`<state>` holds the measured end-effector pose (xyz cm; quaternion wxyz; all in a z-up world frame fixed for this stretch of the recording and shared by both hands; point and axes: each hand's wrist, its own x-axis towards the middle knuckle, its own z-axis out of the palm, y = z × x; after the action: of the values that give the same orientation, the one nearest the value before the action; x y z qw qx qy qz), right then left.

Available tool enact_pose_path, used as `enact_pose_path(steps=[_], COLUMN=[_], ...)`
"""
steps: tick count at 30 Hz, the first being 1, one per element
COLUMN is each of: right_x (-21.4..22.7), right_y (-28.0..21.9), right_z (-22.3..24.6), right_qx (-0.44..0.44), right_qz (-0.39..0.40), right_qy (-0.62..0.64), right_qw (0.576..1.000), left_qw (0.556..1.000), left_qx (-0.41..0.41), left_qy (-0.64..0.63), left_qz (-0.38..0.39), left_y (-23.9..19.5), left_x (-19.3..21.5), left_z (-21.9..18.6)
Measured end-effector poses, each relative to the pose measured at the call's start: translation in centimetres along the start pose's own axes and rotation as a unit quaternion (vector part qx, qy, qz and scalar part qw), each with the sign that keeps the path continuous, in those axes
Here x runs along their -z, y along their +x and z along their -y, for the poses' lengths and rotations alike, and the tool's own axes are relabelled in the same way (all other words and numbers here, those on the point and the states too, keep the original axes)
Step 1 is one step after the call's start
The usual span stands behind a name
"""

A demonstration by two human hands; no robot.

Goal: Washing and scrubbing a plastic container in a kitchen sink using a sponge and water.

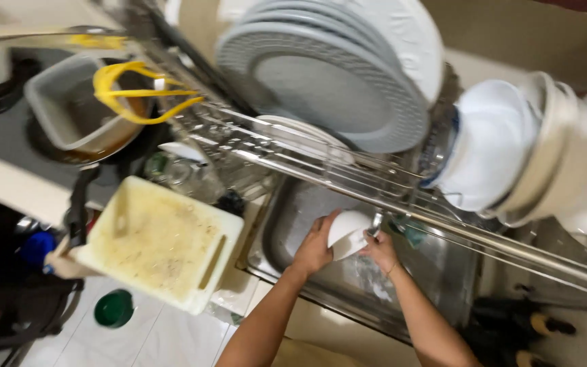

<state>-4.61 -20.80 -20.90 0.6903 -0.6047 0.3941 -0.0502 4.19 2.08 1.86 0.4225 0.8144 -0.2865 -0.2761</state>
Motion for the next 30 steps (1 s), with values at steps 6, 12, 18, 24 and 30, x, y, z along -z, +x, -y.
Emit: enact_pose_path(steps=[6,12,18,24,30], right_x=[-1.5,-4.1,-4.0,-0.1,-3.2], right_y=[1.3,-6.0,-10.4,-3.5,-5.0], right_z=[-1.8,3.1,2.3,-5.4,-5.0], right_qx=[0.02,-0.146,-0.204,-0.191,-0.183], right_qz=[-0.006,0.043,0.109,-0.008,0.012], right_qy=[-0.192,0.01,0.159,0.207,0.26], right_qw=[0.981,0.988,0.96,0.959,0.948], left_qw=[0.975,0.971,0.957,0.99,0.991], left_qx=[-0.119,-0.029,0.156,0.143,0.063], left_qy=[0.19,-0.069,-0.224,0.019,-0.009], left_qz=[0.007,-0.228,-0.095,0.0,-0.116], left_y=[-2.2,-1.2,-0.5,0.7,0.1], left_x=[0.6,-5.7,-8.4,-3.1,-4.4], left_z=[1.7,8.9,8.0,1.5,2.5])
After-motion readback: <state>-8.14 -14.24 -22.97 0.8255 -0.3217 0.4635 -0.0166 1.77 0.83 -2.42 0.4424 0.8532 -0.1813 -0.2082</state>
